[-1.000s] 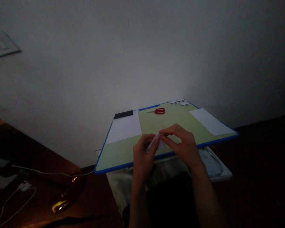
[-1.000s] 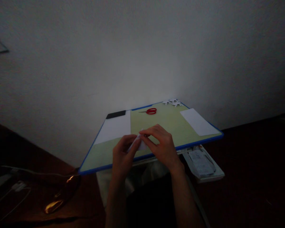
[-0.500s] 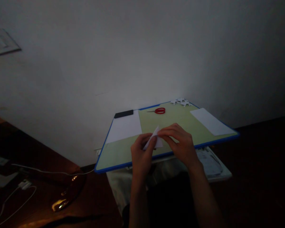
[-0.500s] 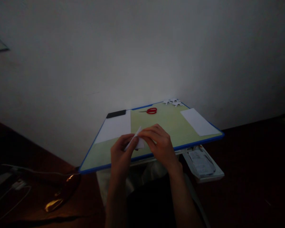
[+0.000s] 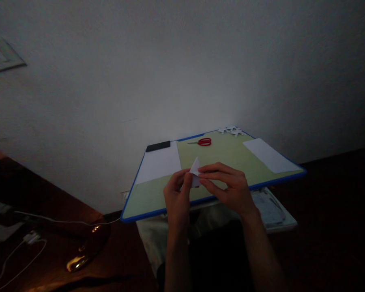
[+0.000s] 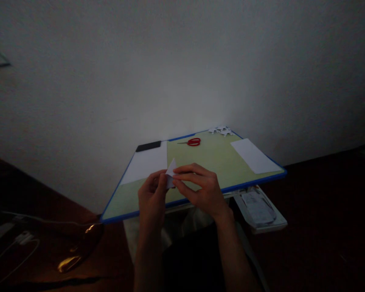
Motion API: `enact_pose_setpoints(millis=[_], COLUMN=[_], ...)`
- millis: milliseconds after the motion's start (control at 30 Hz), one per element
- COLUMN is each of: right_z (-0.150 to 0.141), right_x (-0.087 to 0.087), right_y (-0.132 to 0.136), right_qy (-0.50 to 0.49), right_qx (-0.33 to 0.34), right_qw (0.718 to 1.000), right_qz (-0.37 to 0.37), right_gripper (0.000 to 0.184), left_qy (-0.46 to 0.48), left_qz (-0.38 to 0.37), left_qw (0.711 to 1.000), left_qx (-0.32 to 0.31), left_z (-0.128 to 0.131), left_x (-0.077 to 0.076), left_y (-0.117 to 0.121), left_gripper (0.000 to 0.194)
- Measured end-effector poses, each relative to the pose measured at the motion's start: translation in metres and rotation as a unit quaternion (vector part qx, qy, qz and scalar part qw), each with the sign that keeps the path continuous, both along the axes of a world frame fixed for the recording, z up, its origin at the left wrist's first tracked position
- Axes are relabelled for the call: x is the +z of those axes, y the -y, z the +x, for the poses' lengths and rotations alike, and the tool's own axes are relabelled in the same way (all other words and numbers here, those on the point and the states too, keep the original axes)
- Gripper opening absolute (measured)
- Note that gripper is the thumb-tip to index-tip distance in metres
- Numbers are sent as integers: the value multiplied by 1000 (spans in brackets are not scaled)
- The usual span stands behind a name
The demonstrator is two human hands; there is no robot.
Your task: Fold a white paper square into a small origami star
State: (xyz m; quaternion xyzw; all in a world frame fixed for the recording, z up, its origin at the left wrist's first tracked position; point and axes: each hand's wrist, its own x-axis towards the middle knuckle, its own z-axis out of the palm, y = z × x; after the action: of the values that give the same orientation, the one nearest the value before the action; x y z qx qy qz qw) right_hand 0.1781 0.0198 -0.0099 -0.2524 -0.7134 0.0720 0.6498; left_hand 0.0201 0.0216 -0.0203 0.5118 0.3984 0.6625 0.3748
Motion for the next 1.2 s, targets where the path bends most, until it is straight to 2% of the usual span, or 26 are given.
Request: enact_pose_setpoints(millis=[133, 367, 600, 700, 833, 967, 1133, 1200], right_z=[1, 1, -5, -7, -8, -10, -11, -10], right_x=[-1, -1, -2, -5, -6, -4, -4, -4], right_y=[-1, -1, -4, -7, -8, -7, -7, -7], right_qy=[-2, 15, -48, -76, -84, -103, -130, -128], right_qx=[-1, 35, -34, -28, 12, 20, 34, 40], right_qw=[1000, 999, 997, 992, 989, 986, 981, 981], right_qz=[-8, -16, -59, -98, -125, -129, -141, -139], right_gripper=[19, 26, 31, 31, 17, 10, 9, 8], left_qy=[26, 67, 103, 127, 139, 107, 66, 62], left_qz=[-7, -46, -7, 5, 29, 51, 37, 30], left_qw=[1000, 996, 994, 992, 990, 993, 997, 998], left_qx=[-10, -41, -29, -15, -12, -20, -1, 4], left_z=[2, 3, 4, 5, 6, 5, 3, 3], left_x=[-1, 3, 4, 6, 11, 11, 6, 5], left_y=[-1, 3, 2, 3, 6, 7, 5, 4], left_gripper=[30, 34, 38, 50, 74, 63, 34, 29])
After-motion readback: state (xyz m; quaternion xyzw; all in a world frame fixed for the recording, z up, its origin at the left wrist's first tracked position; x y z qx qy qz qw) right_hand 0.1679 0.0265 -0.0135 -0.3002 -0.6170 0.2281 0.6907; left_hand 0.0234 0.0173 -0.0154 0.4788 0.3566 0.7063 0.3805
